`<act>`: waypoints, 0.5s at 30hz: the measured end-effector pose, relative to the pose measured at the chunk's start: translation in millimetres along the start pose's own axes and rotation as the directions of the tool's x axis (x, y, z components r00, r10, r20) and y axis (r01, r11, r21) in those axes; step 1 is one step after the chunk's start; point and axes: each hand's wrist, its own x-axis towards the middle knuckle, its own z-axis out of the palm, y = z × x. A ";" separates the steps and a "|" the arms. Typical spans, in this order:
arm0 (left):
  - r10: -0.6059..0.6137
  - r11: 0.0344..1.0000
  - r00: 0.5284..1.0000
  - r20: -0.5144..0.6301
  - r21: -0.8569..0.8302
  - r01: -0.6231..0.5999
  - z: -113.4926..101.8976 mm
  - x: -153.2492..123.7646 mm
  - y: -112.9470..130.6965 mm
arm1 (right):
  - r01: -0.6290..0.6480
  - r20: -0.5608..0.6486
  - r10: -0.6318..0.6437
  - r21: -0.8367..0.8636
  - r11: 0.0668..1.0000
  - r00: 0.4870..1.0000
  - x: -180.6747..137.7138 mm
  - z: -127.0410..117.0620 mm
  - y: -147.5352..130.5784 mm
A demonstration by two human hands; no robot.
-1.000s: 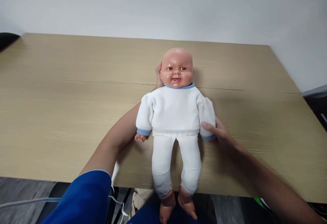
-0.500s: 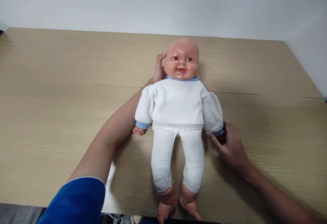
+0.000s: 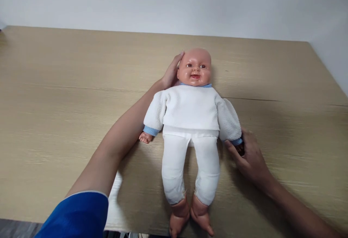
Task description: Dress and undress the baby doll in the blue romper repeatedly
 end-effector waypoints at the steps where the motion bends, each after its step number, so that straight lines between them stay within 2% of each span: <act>1: -0.016 0.999 0.997 0.076 -0.041 0.019 0.1 -0.4 -0.1 | -0.001 0.001 0.001 0.002 1.000 1.000 -0.1 -0.1 0.2; 3: -0.011 0.993 0.985 0.174 -0.113 0.031 1.0 -0.1 -1.3 | -0.002 0.005 0.002 0.009 1.000 1.000 -0.6 -0.2 0.9; 4: 0.005 0.993 0.985 0.173 -0.119 0.016 1.6 0.4 -2.1 | -0.004 0.008 0.004 0.013 1.000 1.000 -0.8 -0.3 1.2; 15: 0.081 0.997 0.996 0.047 -0.015 -0.081 3.9 0.0 -4.7 | -0.005 0.015 0.004 0.030 1.000 1.000 -1.7 -1.5 0.2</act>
